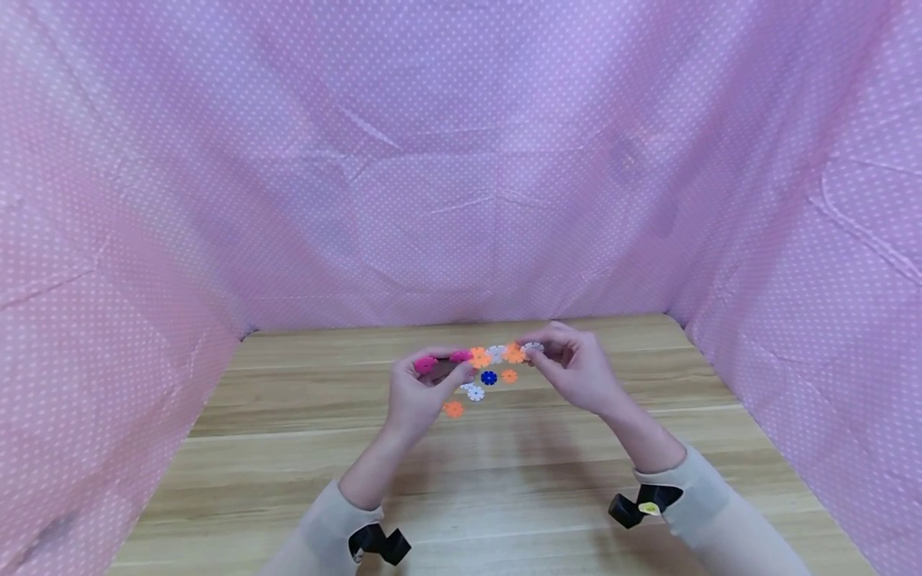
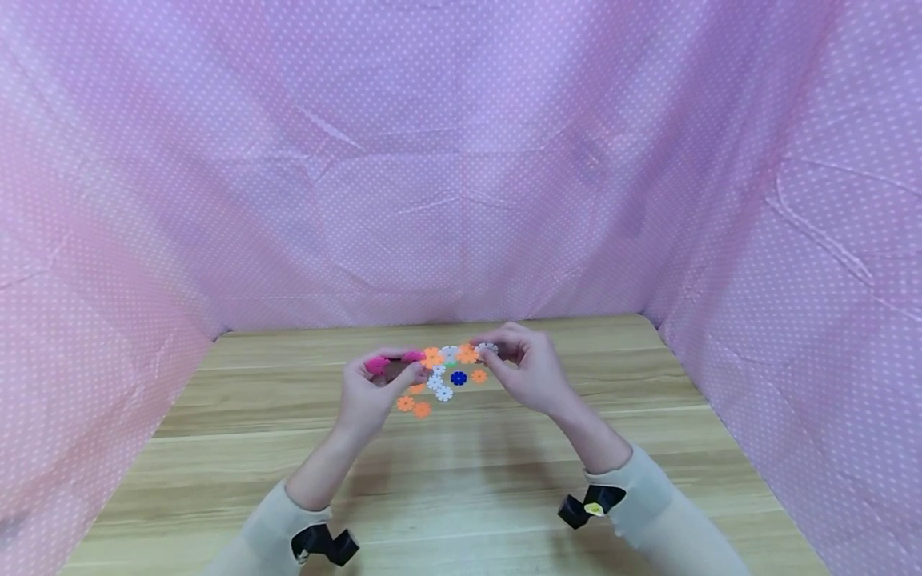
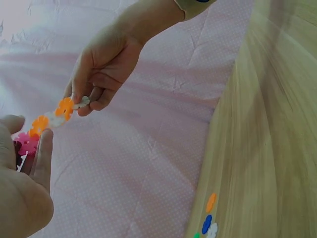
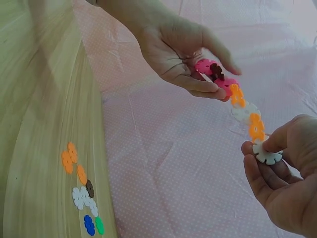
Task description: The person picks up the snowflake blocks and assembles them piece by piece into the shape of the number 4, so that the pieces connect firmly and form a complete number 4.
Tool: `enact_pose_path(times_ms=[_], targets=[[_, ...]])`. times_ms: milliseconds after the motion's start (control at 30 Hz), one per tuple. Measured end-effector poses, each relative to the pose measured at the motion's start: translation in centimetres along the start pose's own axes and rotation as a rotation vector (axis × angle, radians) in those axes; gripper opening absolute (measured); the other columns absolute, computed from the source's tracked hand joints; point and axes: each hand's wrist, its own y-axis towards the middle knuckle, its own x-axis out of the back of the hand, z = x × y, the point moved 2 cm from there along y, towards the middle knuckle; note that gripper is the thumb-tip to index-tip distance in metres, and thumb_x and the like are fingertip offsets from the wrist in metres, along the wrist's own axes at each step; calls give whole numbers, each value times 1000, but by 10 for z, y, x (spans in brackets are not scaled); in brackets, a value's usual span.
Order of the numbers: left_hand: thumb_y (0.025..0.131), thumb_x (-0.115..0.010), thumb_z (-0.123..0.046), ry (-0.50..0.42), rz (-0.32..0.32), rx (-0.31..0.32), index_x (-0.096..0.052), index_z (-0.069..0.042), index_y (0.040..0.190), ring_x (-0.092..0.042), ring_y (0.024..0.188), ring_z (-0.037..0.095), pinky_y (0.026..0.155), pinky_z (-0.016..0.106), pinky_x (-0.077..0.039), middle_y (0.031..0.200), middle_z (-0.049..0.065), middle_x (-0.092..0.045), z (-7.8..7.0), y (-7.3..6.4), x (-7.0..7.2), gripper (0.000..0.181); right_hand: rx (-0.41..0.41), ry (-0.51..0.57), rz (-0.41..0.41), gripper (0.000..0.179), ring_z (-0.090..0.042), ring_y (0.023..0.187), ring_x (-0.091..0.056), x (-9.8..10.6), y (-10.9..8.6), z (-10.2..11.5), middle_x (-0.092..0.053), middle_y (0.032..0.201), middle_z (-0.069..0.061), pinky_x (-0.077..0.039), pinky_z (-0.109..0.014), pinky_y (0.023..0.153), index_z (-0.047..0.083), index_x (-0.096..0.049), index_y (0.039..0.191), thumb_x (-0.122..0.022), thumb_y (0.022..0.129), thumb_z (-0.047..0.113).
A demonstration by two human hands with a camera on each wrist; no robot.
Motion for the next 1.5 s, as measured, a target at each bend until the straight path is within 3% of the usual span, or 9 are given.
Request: enact_pose_path(times_ms=[167,367,533,733,900,1033,1133,1333,1500], targets=[[91,-82,0,25,-36,108,-74,15,106,-82,83,17,83,36,-70,92,5,-83,1,1,1,23,9,61,0,16,-3,80,-75,-1,0,1,-76,94,-23,-63,-17,63,-7,-75,110,-72,94,-10],[91,-81,1,20,-36,127,-75,14,106,-83,85,21,85,37,-70,93,3,-83,3,3,4,21,-5,43,15,13,-5,79,-76,1,-1,0,-78,93,-21,-64,-19,64,-3,-77,107,-74,95,-7],[91,-82,-1,24,-24,103,-76,12,106,-83,88,25,86,39,-69,94,2,-83,1,3,5,21,-10,59,25,14,-6,81,-77,2,-1,0,-79,94,-21,-67,-22,69,-2,-78,107,-74,95,-7],[91,-82,-2,36,12,84,-74,14,107,-82,86,19,86,37,-70,94,0,-83,0,3,6,24,9,61,9,13,-6,81,-78,0,-1,0,-78,95,-23,-63,-18,61,-3,-78,106,-74,94,-8],[92,-82,-1,36,32,78,-73,15,107,-82,85,17,84,36,-70,94,-2,-83,1,3,7,23,-16,62,-14,10,-8,79,-78,-1,0,-1,-80,93,-10,-54,-15,53,-2,-77,105,-74,96,-5],[91,-81,2,18,26,25,-72,17,105,-82,86,18,82,35,-70,94,-3,-83,1,3,4,23,-26,200,-19,8,-7,84,-76,-5,0,-1,-76,96,4,-63,-18,66,-9,-70,106,-69,98,-8],[91,-81,3,3,12,-31,-70,20,104,-82,85,17,81,34,-70,94,-4,-83,1,4,2,24,-19,326,-30,8,-6,89,-74,-8,1,-1,-72,98,7,-67,-23,80,-9,-67,106,-66,98,-11],[91,-80,6,-14,-10,-77,-69,21,103,-82,84,16,79,33,-70,93,-5,-83,1,3,0,22,-37,416,-64,24,-4,91,-74,-11,3,-3,-76,100,8,-67,-23,85,10,-76,104,-66,97,-11],[92,-78,6,-15,9,-71,-68,21,104,-82,85,14,80,34,-70,94,-5,-82,1,3,0,22,-75,510,-13,30,-6,96,-76,-9,2,-6,-77,104,6,-68,-30,92,15,-81,106,-65,99,-10]])
